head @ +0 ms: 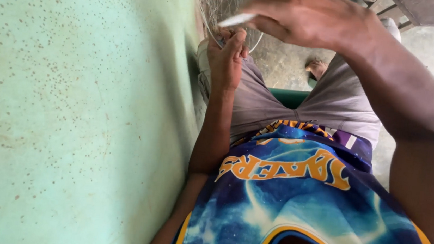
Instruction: The person sits on the floor and uses a small white tool to repeatedly poke and adjust the mesh of a net attached to a circular frame. The hands manipulate the netting and tool continuously throughout the clip.
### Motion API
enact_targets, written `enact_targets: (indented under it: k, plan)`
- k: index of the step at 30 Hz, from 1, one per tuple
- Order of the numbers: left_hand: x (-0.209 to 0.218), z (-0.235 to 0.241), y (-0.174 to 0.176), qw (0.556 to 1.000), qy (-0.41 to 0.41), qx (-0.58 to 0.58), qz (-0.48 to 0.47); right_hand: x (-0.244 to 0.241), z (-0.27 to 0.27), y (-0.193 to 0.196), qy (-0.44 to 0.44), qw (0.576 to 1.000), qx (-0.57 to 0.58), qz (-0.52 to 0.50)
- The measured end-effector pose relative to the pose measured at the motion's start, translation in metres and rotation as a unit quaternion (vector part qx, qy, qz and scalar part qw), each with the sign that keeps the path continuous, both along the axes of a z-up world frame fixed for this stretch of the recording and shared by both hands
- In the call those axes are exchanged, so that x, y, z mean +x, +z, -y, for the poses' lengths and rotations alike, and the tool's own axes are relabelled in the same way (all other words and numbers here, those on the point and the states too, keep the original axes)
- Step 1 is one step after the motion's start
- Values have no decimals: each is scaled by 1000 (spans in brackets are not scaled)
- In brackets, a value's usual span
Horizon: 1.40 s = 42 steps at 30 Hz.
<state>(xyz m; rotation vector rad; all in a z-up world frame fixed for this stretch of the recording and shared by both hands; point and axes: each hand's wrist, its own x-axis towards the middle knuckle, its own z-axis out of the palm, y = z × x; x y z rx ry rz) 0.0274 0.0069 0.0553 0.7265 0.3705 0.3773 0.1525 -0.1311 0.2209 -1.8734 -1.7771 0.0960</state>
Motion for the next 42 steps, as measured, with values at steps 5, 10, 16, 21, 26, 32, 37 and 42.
enact_targets:
  k: [5,10,16,21,26,32,37,42]
  plan:
    - [1,-3,14,999,-26,-35,-3,-10,41,-31,-82,977,-104,170]
    - [0,-4,20,999,-20,-23,28,-15,42,-44,-105,979,-78,159]
    - [-1,-2,31,998,-33,-48,37,-23,41,-69,-173,984,-19,29]
    - [-1,-1,31,997,-54,-48,31,-33,32,-87,-176,978,59,-97]
    - [-2,0,30,996,-69,-57,20,-34,25,-124,-190,962,133,-145]
    - [-3,3,33,995,-80,-66,7,-37,17,-122,-192,946,176,-191]
    - [-3,2,34,995,-84,-45,41,-41,4,-116,-204,938,185,-210]
    - [-1,-7,27,995,-71,-52,39,-39,-6,-126,-207,943,207,-157]
